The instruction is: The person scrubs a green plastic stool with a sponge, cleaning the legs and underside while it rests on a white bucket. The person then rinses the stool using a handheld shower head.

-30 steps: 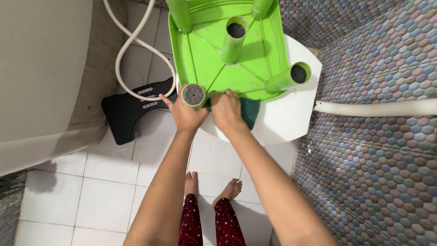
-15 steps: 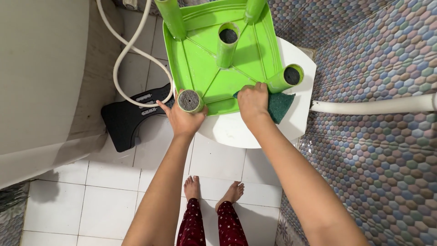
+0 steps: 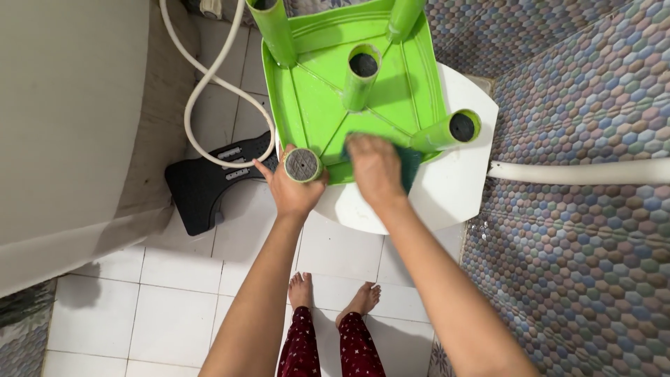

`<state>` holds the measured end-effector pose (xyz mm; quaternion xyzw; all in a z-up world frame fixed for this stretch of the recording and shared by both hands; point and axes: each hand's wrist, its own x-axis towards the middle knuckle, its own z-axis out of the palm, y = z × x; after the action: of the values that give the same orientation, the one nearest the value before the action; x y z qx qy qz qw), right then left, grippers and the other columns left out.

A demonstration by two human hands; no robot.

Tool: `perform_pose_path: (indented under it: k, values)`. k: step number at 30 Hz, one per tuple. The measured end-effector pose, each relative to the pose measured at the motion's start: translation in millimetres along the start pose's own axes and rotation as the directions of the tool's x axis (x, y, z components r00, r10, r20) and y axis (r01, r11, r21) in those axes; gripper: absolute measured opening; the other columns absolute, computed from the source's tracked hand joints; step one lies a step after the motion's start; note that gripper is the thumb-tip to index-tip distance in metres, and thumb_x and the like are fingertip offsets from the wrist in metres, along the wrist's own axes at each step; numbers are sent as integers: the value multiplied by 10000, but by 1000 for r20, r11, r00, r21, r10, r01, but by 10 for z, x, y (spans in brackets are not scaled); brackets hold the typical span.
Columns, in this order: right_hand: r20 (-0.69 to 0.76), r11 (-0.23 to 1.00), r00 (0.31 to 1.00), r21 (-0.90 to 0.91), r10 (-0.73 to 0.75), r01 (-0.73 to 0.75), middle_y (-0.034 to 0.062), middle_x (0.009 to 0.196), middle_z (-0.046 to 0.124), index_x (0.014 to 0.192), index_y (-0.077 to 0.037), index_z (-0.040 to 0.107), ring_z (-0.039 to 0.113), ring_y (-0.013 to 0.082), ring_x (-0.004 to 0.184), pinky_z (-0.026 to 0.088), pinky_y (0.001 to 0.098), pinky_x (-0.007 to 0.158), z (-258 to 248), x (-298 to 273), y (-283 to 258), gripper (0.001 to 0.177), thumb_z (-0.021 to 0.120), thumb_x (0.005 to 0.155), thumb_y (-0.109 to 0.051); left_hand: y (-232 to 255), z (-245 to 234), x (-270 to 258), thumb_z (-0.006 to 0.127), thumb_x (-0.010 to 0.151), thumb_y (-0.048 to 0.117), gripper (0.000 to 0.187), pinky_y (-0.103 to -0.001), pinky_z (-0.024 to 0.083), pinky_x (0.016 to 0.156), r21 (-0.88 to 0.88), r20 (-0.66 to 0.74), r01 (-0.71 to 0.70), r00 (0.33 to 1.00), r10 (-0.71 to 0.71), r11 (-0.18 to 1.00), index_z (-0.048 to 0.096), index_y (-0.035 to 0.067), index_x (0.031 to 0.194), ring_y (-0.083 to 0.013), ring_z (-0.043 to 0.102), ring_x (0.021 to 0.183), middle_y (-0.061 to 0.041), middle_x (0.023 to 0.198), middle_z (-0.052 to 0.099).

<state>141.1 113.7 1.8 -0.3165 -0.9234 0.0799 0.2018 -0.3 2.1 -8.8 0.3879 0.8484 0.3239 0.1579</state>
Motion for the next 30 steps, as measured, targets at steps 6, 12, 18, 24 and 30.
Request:
perform_pose_path:
  k: [6, 12, 18, 24, 30]
  values:
    - [296, 988, 955, 145, 0, -45, 157, 1287, 688, 1206, -39, 729, 625, 296, 1269, 437, 431, 1125, 256, -150, -116, 362, 526, 906, -25, 65, -66, 15, 816, 690, 309, 434, -710, -82, 1193, -47, 1, 15, 1000, -15, 999, 626, 59, 989, -324, 610, 1161, -99, 1038, 661]
    - [303, 1000, 953, -6, -7, 9, 121, 1465, 583, 1355, -32, 635, 528, 281, 1378, 413, 417, 1131, 457, 194, 391, 472, 492, 906, 10, 154, -156, 27, 810, 673, 302, 395, -704, -82, 1197, -71, 20, 51, 999, -49, 996, 620, 72, 932, -330, 644, 1078, -101, 961, 681]
    - [405, 896, 890, -444, 209, -9, 120, 1470, 564, 1396, 6, 559, 558, 337, 1228, 511, 418, 897, 613, 310, 170, 553, 592, 862, -137, 192, -102, 41, 822, 665, 314, 391, -732, -93, 1186, -10, 48, 125, 991, -125, 992, 652, 88, 935, -303, 626, 1146, -68, 1015, 681]
    - [476, 761, 720, -639, 506, -113, 145, 1325, 660, 1248, -36, 706, 557, 343, 1123, 536, 382, 796, 360, 406, 111, 370, 601, 929, -191, 228, -148, -11, 825, 653, 319, 419, -757, -105, 1174, -38, 59, 183, 982, -181, 982, 684, 93, 976, -290, 604, 1188, -48, 1088, 671]
    - [581, 767, 578, -627, 574, -131, 98, 1101, 753, 1051, -104, 798, 574, 357, 1159, 533, 366, 814, 106, 445, 188, 197, 654, 926, -154, 197, -114, 3, 841, 624, 322, 456, -776, -93, 1125, -44, -20, 118, 993, -119, 992, 683, 70, 969, -321, 564, 1252, -69, 1137, 659]
